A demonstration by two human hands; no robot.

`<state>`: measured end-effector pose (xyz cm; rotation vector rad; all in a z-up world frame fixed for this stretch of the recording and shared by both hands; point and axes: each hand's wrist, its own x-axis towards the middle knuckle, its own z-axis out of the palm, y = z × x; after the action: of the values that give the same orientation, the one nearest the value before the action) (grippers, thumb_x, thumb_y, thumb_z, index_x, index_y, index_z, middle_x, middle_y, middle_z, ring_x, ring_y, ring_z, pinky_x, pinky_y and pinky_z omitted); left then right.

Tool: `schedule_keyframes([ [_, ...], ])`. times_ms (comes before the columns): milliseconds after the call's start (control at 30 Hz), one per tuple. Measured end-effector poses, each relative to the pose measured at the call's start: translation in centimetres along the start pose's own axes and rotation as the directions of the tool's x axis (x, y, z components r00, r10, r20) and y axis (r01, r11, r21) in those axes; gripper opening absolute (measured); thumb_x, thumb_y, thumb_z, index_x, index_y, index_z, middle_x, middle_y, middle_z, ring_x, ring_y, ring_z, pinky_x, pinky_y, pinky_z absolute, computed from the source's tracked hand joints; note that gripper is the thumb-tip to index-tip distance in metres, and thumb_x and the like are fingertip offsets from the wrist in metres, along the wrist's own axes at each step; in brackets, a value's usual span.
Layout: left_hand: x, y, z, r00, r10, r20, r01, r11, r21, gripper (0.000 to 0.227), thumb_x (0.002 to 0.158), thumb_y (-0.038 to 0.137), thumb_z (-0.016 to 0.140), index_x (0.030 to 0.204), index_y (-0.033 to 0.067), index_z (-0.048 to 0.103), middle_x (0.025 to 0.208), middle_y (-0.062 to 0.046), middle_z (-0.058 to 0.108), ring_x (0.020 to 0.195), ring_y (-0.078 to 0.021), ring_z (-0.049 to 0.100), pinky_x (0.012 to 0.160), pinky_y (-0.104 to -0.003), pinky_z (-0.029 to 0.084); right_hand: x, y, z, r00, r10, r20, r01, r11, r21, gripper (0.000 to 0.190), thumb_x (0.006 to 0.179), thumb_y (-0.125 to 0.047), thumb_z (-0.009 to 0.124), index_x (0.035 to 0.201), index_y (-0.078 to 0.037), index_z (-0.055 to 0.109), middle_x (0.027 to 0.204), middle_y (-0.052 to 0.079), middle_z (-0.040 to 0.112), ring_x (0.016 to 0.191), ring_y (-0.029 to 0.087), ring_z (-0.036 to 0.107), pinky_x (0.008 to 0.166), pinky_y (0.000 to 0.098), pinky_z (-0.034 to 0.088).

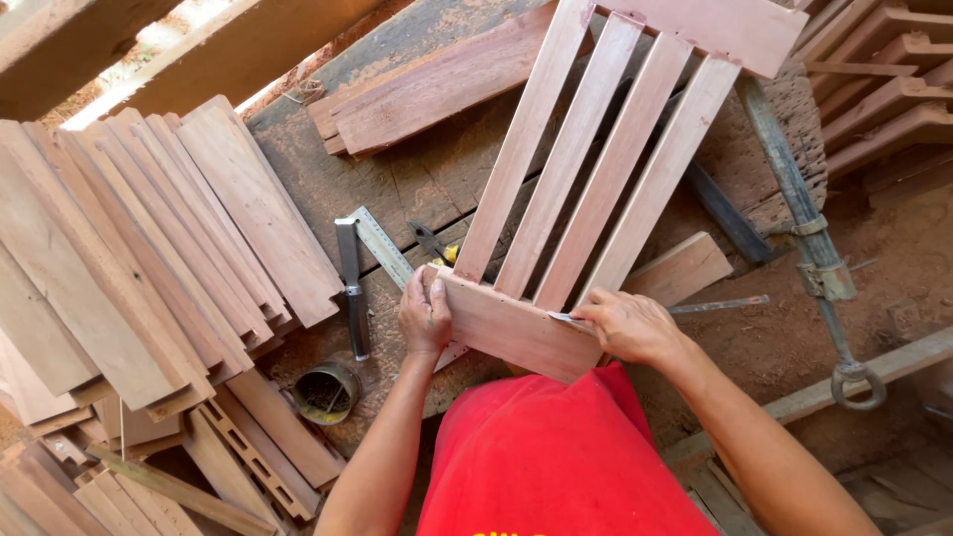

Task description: Scraping excess glue or material from the joints of a wooden frame using a hand tool.

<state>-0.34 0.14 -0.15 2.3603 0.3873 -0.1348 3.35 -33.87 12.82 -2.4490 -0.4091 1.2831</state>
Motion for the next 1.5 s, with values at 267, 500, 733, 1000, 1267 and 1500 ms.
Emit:
schedule_keyframes([
  [267,-0.2,0.2,0.1,1.000,-0.023,0.009,0.023,1.000,0.017,0.045,0.102,0.041,0.052,0.139,0.0144,0.059,0.119,-0.017,0.068,0.109,-0.0424,0.067,0.098,-0.052,0.052,-0.3,1.5,1.5,0.969,0.007,-0.249,0.006,0.999,0.053,0.023,0.095,-0.031,0.053,0.110,-0.029,0.072,0.106,0.002,0.062,0.099,0.034,0.069,0.082,0.0451,0.058],
  [500,0.2,0.2,0.1,1.000,-0.003,-0.011,0.003,1.000,0.006,0.045,0.102,0.040,0.053,0.138,0.0138,0.059,0.120,-0.017,0.068,0.109,-0.0423,0.068,0.097,-0.052,0.052,1.1,1.7,4.2,0.909,-0.102,-0.405,0.093,0.995,-0.043,0.026,0.090,-0.032,0.060,0.115,-0.032,0.067,0.101,-0.002,0.059,0.092,0.028,0.067,0.078,0.0420,0.054],
  [733,-0.1,0.2,-0.1,1.000,-0.005,-0.006,0.005,1.000,0.028,0.045,0.103,0.041,0.052,0.138,0.0132,0.060,0.120,-0.018,0.068,0.109,-0.0426,0.068,0.097,-0.052,0.052,1.3,1.7,3.6,0.876,-0.196,-0.441,0.147,0.979,-0.145,0.020,0.091,-0.031,0.060,0.110,-0.034,0.067,0.097,-0.004,0.056,0.087,0.025,0.065,0.076,0.0403,0.052],
  [1000,0.0,0.0,0.1,1.000,-0.028,0.009,0.027,0.999,0.034,0.047,0.103,0.043,0.050,0.139,0.0147,0.059,0.123,-0.016,0.068,0.111,-0.0410,0.068,0.099,-0.052,0.051,0.7,3.6,6.4,0.797,-0.255,-0.547,0.080,0.943,-0.323,0.019,0.087,-0.027,0.056,0.100,-0.035,0.067,0.090,-0.005,0.053,0.078,0.020,0.060,0.069,0.0359,0.046],
  [1267,-0.2,-0.2,0.0,1.000,-0.015,0.005,0.015,0.999,0.032,0.046,0.102,0.041,0.052,0.139,0.0138,0.059,0.122,-0.017,0.068,0.110,-0.0422,0.068,0.097,-0.052,0.052,-0.9,3.0,5.2,0.829,0.005,-0.560,-0.026,0.999,-0.028,0.032,0.098,-0.032,0.054,0.128,-0.038,0.062,0.090,-0.002,0.056,0.077,0.026,0.071,0.073,0.0401,0.056],
  [1500,-0.1,-0.6,0.4,1.000,-0.005,-0.016,0.006,0.999,0.046,0.046,0.102,0.041,0.052,0.139,0.0150,0.060,0.120,-0.016,0.069,0.109,-0.0410,0.068,0.096,-0.051,0.052,-2.6,1.5,8.7,0.903,0.108,-0.417,-0.058,0.990,0.131,0.037,0.099,-0.029,0.050,0.134,-0.038,0.058,0.111,0.001,0.055,0.094,0.034,0.073,0.078,0.0432,0.063],
])
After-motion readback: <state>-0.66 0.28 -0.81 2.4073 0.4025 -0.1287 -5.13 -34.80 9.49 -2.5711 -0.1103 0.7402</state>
